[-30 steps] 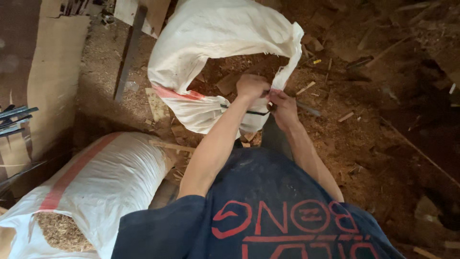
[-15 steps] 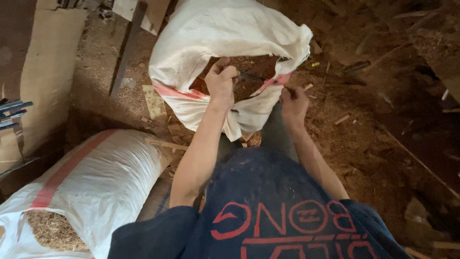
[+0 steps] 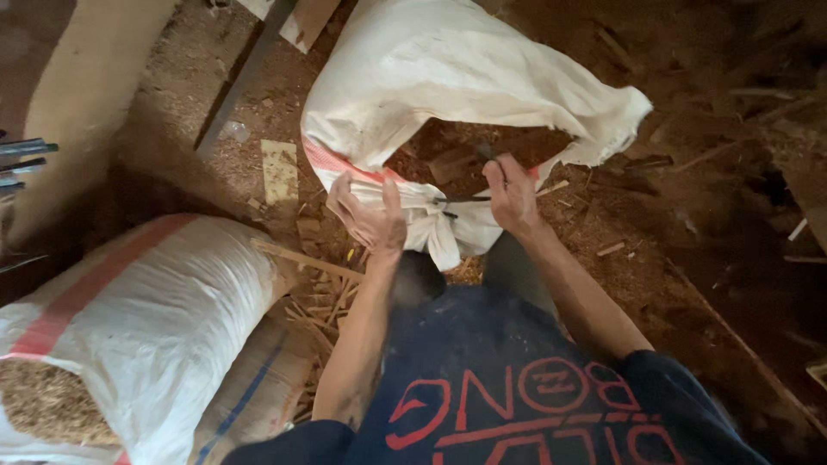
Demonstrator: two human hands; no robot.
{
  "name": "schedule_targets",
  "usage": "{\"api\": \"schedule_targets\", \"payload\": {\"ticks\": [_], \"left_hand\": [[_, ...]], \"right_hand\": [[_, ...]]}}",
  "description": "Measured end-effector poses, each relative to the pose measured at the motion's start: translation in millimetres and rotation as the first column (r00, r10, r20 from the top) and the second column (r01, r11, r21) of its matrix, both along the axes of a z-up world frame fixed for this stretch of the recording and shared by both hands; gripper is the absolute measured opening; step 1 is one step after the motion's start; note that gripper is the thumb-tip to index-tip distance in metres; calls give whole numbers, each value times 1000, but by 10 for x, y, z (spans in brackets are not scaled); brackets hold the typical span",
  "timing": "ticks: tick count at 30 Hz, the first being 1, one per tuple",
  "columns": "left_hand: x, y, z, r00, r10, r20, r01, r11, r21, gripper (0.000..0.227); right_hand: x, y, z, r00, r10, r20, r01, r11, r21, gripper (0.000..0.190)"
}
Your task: The person lifts a large white sack filled with wood shavings, gathers the top edges, and ties it shut using a black plastic cable tie. The person then moves to a second sack and repeats the tying process.
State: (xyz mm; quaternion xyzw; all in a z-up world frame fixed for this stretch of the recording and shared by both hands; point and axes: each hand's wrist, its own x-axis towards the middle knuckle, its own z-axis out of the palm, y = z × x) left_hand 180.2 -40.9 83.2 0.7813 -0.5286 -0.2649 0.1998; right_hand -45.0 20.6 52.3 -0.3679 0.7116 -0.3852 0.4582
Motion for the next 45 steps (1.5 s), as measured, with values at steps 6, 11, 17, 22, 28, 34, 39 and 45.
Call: {"api": "schedule_targets", "payload": {"ticks": [6,11,17,22,28,34,39,45], "left_hand": [[111,280,-815,932,-362,-24,323,799,507,133],[288,384,-965,902,-422,88,421,906,34,122],[318,423,-898,922,-388,8,383,913,142,121],[117,392,-772,937,-348,-26,348,928,136,119],[11,128,-873,994,-108,-1,94,866,490,80],[229,128,-799,943,-257,210,262,965,5,90],[-101,-52,-822,983,185,2,-185,982,-45,76],[-79,-258,-686,951,276,-139,-303,920,-247,31]], "right_hand": [[464,-739,-444,955,-262,136,250,963,100,33],[1373,-1761,-811,700,-506,504,666,717,-206,11],[1642,-1491,-596,930,-222,293,274,950,-150,20],[1517,-1437,-564,784,-412,464,492,868,-60,19],[1956,-1350,-355,899,-134,-417,-151,799,-582,32],[1663,-1171,14,968,49,247,49,924,-378,35],[957,-836,351,961,-36,274,103,966,-235,21],[616,-577,719,973,48,224,48,914,-404,20]]}}
